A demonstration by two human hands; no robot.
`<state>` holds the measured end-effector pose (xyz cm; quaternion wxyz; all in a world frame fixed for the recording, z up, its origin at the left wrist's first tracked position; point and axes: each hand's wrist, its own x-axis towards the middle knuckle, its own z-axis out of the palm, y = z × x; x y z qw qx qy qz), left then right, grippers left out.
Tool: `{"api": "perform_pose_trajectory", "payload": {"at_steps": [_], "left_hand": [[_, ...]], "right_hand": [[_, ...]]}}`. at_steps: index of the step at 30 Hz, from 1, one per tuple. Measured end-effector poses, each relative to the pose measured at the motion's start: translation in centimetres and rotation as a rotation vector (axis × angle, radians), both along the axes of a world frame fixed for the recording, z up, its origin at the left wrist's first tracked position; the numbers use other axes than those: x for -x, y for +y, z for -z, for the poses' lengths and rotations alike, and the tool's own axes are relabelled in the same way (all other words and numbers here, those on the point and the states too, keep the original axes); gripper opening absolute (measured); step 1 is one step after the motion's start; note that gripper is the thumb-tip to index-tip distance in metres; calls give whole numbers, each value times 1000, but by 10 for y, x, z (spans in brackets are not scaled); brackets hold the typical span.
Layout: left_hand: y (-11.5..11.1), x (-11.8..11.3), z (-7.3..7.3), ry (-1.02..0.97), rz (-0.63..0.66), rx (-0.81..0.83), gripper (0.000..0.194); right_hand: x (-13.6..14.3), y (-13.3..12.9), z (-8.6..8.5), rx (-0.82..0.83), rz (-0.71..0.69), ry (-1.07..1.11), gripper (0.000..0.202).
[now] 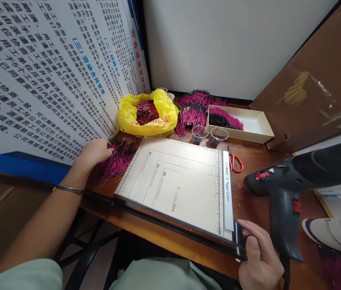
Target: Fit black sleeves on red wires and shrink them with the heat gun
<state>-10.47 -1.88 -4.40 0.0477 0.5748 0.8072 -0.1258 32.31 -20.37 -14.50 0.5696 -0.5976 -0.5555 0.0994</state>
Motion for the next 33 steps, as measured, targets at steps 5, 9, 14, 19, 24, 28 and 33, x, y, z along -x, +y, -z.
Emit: {"api": "perform_pose_trajectory", "payload": {"at_steps": [5, 9, 14, 19, 24, 28, 33], "left_hand": [[1, -1, -2, 9, -5, 41, 45], [4, -6, -2, -15, -21, 78, 33], [2, -8, -5, -64, -67, 56, 36], [-4, -7, -9, -110, -128, -11, 37], [-13, -6, -14, -145, -164, -90, 35], [-17, -6, -16, -153, -172, -157, 36], [-18, -3, -12, -146, -126, -203, 33]], "right_hand": [[2, 1, 0, 12, 19, 12, 35], [4, 1, 0, 25, 47, 19, 39], [5, 2, 0, 16, 36, 16, 37], [4, 1, 0, 10, 21, 11, 35], [3, 1, 1, -9, -10, 3, 31], [3, 1, 1, -13, -17, 2, 30], [3, 1, 1, 1, -16, 11, 31]]}}
